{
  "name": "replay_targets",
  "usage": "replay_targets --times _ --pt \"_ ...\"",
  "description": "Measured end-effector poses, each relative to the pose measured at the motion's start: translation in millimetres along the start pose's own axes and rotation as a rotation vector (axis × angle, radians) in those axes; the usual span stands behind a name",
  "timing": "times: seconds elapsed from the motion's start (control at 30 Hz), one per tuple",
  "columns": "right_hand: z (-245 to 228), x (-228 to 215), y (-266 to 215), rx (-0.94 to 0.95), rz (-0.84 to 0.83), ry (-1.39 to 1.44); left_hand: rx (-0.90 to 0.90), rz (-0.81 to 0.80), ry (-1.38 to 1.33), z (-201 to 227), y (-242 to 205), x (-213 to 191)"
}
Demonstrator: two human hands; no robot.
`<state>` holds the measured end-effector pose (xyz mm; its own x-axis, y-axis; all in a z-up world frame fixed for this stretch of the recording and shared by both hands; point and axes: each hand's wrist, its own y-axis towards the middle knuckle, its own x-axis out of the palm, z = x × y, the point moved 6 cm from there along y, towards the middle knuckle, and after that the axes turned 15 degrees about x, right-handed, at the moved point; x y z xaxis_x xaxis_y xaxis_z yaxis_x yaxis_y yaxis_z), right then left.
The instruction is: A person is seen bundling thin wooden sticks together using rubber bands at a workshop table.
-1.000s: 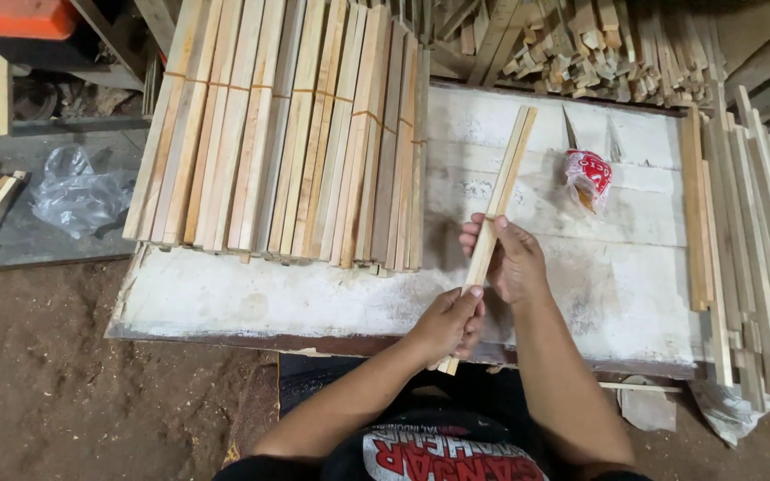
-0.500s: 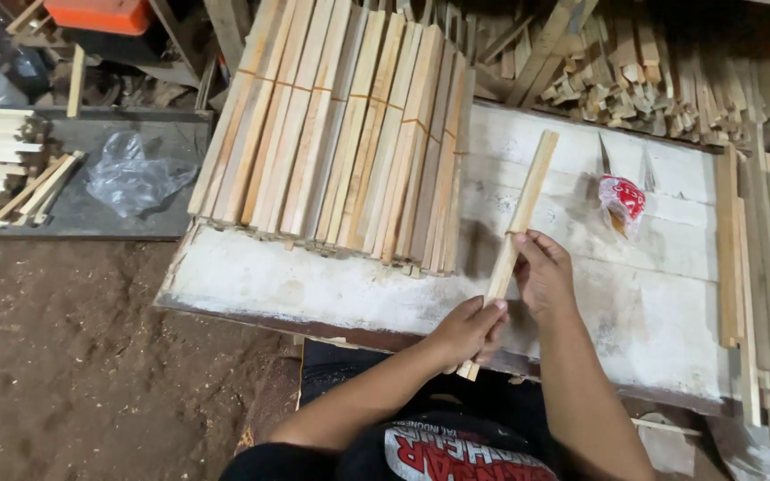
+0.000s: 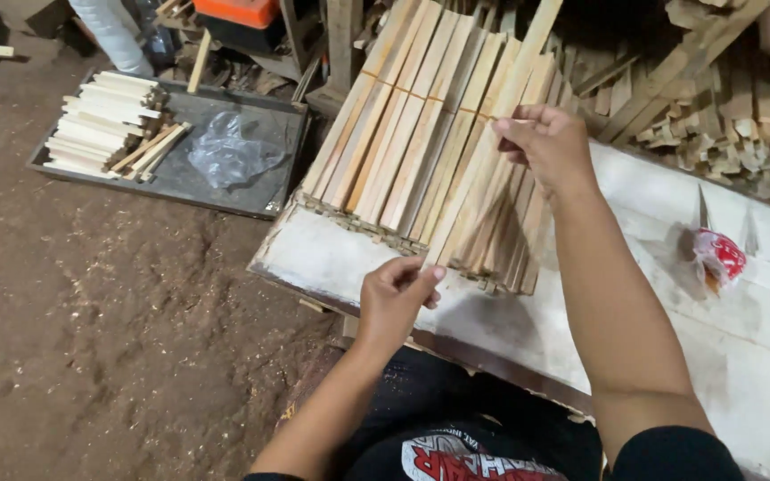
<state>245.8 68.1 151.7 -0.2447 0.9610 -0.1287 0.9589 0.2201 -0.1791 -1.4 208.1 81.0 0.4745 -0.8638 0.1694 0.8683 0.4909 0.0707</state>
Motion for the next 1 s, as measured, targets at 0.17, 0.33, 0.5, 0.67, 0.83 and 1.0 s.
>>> replay_targets --times 0.17,0.33,0.5,0.67,0.83,1.0 --pt "-9 45 42 0.031 -0.035 -0.132 0.049 0.190 -0.159 4 21 -10" --pt "-9 61 66 0.041 0.008 -0.267 0.093 0.228 -0.121 6 30 -13" --pt "-45 77 27 0.114 0.121 -0.673 0.070 0.237 -0.102 5 35 -20" --pt "12 66 103 -0.205 0.180 -0.745 0.132 0.278 -0.086 -9 38 -15" --pt "20 59 98 -0.257 0.214 -0.767 0.198 0.256 -0.019 -18 25 -7" --pt "-15 39 -18 -0.601 0.019 -0.314 0.647 0.051 0.173 -19 -6 29"
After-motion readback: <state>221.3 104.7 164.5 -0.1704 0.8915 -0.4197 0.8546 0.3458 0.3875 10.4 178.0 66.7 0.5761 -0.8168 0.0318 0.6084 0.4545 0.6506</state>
